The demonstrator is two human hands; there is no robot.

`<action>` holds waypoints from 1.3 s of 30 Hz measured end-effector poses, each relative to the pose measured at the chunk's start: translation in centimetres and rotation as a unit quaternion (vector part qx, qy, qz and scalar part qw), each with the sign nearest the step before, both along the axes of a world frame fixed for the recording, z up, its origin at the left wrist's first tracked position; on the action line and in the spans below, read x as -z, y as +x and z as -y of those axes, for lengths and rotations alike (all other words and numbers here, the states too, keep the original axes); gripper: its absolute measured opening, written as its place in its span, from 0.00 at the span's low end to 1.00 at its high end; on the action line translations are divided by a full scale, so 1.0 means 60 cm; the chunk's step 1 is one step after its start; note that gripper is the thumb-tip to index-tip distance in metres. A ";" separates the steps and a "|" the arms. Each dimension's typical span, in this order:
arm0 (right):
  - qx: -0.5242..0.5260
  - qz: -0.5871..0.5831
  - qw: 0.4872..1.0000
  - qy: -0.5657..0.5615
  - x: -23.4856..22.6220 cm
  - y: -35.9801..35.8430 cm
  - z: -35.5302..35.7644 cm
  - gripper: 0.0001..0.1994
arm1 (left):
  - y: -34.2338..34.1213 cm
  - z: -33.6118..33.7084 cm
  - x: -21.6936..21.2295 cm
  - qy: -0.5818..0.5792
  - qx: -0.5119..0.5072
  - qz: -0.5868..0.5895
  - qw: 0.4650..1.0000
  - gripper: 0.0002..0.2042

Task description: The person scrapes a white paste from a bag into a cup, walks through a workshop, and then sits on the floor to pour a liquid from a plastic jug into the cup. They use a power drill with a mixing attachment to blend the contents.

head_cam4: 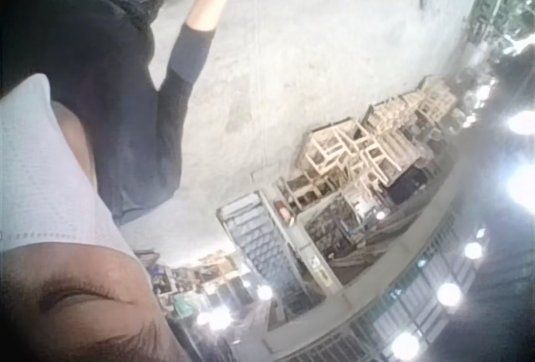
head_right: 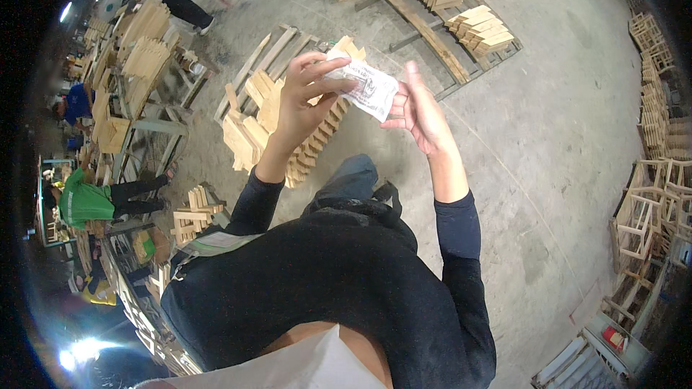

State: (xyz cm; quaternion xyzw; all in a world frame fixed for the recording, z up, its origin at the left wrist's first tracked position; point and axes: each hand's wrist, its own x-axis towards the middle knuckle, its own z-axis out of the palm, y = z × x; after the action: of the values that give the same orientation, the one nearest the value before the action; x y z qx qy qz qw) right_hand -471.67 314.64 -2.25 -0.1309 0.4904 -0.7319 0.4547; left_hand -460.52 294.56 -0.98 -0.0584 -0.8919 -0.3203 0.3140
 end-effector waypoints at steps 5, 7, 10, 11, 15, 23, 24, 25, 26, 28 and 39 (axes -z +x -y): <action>0.053 -0.082 0.994 0.053 0.016 -0.131 0.043 0.15 | -0.131 0.035 0.014 -0.006 -0.030 -0.028 0.999 0.21; 0.063 -0.115 0.990 0.059 0.025 -0.193 0.068 0.13 | -0.193 0.058 0.025 0.027 -0.032 -0.037 0.998 0.21; 0.077 -0.162 0.981 0.071 0.021 -0.302 0.123 0.11 | -0.305 0.109 0.036 0.073 -0.031 -0.058 0.995 0.21; 0.085 -0.174 0.977 0.089 0.026 -0.334 0.144 0.11 | -0.341 0.130 0.049 0.077 -0.038 -0.061 0.994 0.22; 0.070 -0.197 0.970 0.124 0.016 -0.440 0.220 0.10 | -0.439 0.198 0.065 0.105 -0.078 -0.055 0.990 0.22; 0.044 -0.232 0.963 0.130 0.023 -0.630 0.390 0.10 | -0.580 0.328 0.066 0.217 -0.162 -0.056 0.961 0.21; 0.047 -0.231 0.963 0.130 0.024 -0.647 0.413 0.10 | -0.590 0.340 0.066 0.248 -0.181 -0.058 0.950 0.22; 0.047 -0.214 0.969 0.113 0.027 -0.662 0.438 0.10 | -0.597 0.352 0.068 0.324 -0.177 -0.059 0.927 0.20; 0.032 -0.213 0.971 0.104 0.031 -0.677 0.462 0.10 | -0.604 0.364 0.072 0.399 -0.170 -0.063 0.899 0.20; 0.004 -0.217 0.973 0.084 0.048 -0.711 0.505 0.10 | -0.617 0.391 0.088 0.504 -0.149 -0.062 0.849 0.18; -0.247 -0.299 0.920 0.064 0.096 -0.864 0.766 0.10 | -0.747 0.537 0.118 0.623 -0.219 -0.059 0.749 0.11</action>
State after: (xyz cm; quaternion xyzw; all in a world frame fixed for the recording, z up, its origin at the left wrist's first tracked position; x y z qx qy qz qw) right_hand -523.51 268.68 -8.03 -0.4313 0.6015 -0.4904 0.4601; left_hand -505.32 262.33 -8.07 0.3282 -0.4629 -0.7231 0.3938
